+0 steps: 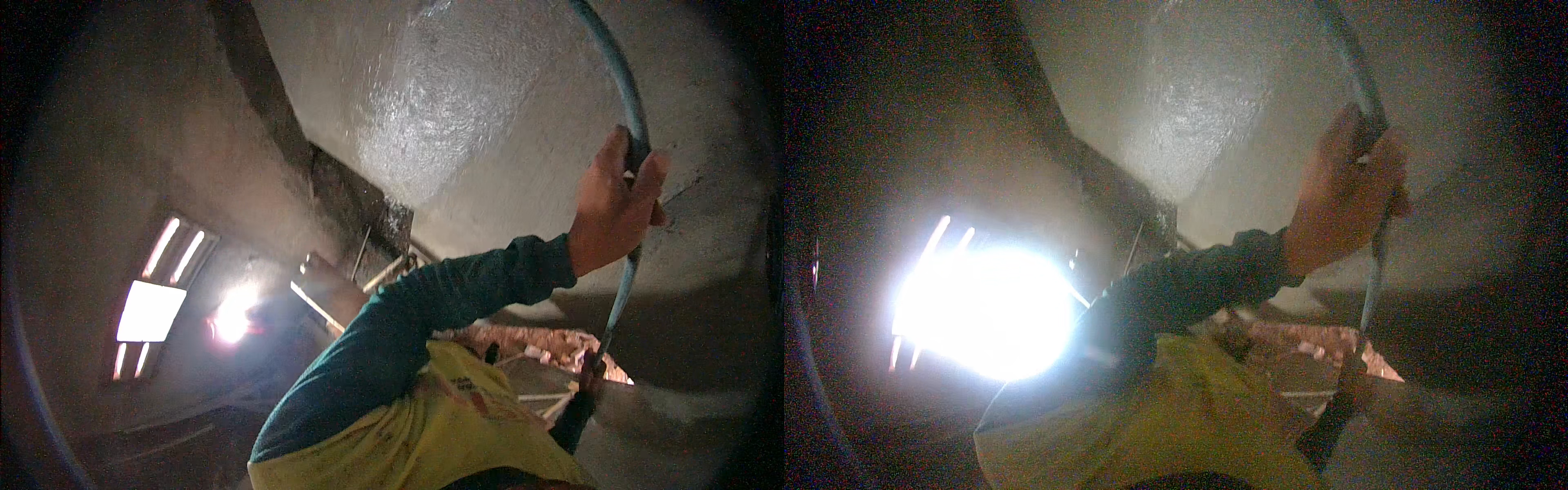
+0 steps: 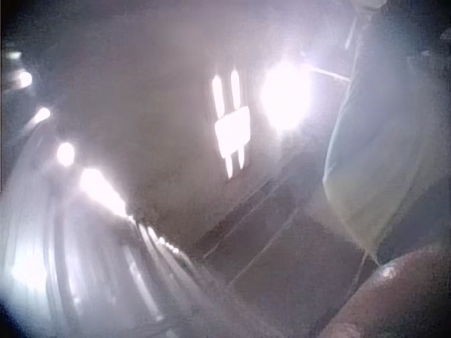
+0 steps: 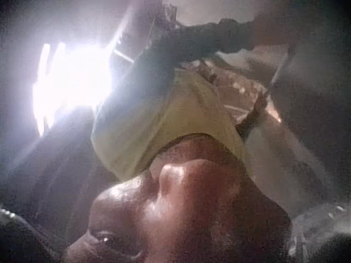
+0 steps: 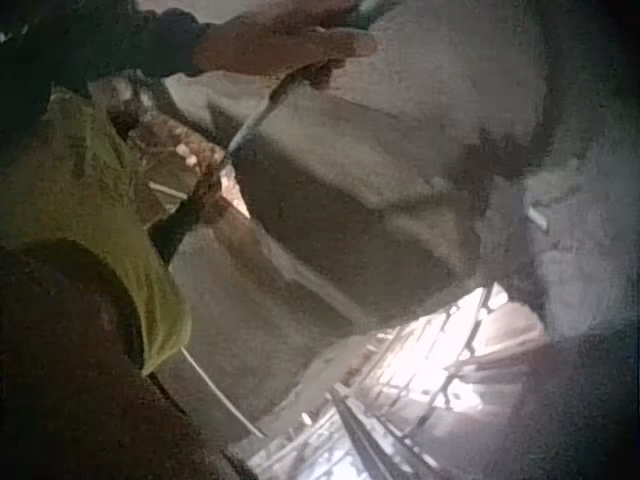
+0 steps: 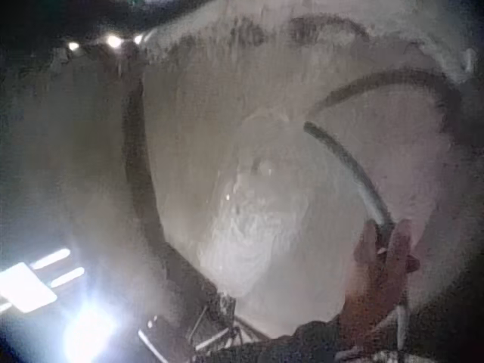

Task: The person sprays a wet concrete mixture onto a curved ceiling surface using a hose, then smooths the applied material with their left hand. The person repeatedly moves the hose and hand across different sections of the ceiling to spread and level the material.

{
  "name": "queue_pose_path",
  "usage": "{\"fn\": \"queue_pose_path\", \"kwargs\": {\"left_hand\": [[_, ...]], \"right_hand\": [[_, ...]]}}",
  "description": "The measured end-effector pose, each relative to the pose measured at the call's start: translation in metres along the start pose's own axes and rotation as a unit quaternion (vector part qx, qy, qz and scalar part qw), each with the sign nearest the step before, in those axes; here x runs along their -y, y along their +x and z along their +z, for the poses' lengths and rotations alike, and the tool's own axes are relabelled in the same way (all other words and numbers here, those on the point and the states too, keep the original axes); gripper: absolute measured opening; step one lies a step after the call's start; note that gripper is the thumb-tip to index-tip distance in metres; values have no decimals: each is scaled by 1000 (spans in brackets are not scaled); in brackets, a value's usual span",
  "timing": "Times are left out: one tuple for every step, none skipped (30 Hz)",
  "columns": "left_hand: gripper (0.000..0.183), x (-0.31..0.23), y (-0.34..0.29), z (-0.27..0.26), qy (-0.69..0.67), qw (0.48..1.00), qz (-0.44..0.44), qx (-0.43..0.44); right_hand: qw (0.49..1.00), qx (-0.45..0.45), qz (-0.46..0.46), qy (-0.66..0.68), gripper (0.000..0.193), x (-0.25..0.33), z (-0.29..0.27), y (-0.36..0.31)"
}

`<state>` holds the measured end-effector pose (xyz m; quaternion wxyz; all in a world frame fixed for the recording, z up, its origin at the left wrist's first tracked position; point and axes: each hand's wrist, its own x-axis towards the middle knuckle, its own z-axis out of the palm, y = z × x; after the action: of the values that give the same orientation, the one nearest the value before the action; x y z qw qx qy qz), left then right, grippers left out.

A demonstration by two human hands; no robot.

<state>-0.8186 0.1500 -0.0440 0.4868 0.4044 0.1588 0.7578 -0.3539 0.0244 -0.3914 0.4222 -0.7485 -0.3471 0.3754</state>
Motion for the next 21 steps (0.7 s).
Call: {"fn": "queue_pose_path", "kwargs": {"left_hand": [[26, 3, 1, -5, -6, 1000, 3, -17], [26, 5, 3, -9, -13, 999, 7, -34], [26, 8, -1, -9, -14, 999, 9, -46], [26, 7, -3, -12, 1, 999, -8, -43], [27, 4, -6, -15, 16, 999, -22, -41], [27, 0, -7, -18, 27, 998, -36, -34], [30, 3, -9, -20, 28, 998, -34, -34], [33, 7, -11, -21, 30, 998, -32, -34], [36, 13, -14, -19, 29, 999, -30, -31], [36, 21, -16, -16, -5, 999, -38, -29], [36, 29, -18, -12, -40, 998, -47, -27], [36, 32, -19, -11, -73, 995, -54, -26], [36, 34, -21, -10, -69, 995, -64, -26], [36, 36, -24, -7, -65, 995, -74, -26], [36, 35, -25, -6, -58, 995, -82, -20], [36, 37, -28, -3, -59, 994, -93, -20], [36, 40, -32, 2, -59, 993, -105, -20], [36, 41, -31, 4, -56, 992, -111, -21], [35, 38, -28, 0, -42, 995, -93, -17], [35, 34, -26, -6, -28, 997, -76, -13], [35, 31, -25, -10, -17, 998, -65, -2]], "right_hand": [[1000, -8, 16, 8, 27, 3, 3, 2], [999, -10, 40, 11, 28, 10, 8, 9], [987, -20, -10, -161, 28, 15, 20, 3], [943, -29, -64, -326, 28, 17, 26, -2], [948, 11, -41, -317, 27, 25, 30, -7], [947, 7, -39, -320, 27, 26, 31, -9], [948, 1, -33, -316, 28, 27, 31, -12], [949, -1, -27, -315, 28, 27, 32, -16], [949, -6, -23, -315, 29, 26, 28, -19], [948, -10, -18, -317, 29, 24, 22, -24], [947, -13, -17, -319, 30, 25, 21, -22], [946, -12, -18, -323, 31, 26, 20, -21], [946, -13, -17, -324, 31, 27, 20, -20], [944, -12, -16, -328, 32, 28, 20, -20], [945, -13, -16, -326, 32, 24, 21, -19], [946, -15, -13, -325, 33, 21, 21, -20], [947, -20, -9, -320, 33, 16, 18, -25], [948, -20, -9, -318, 34, 15, 19, -25], [947, -12, -16, -321, 35, 21, 23, -19], [946, -4, -24, -324, 35, 28, 28, -12], [946, -2, -26, -322, 36, 29, 32, -13]]}}
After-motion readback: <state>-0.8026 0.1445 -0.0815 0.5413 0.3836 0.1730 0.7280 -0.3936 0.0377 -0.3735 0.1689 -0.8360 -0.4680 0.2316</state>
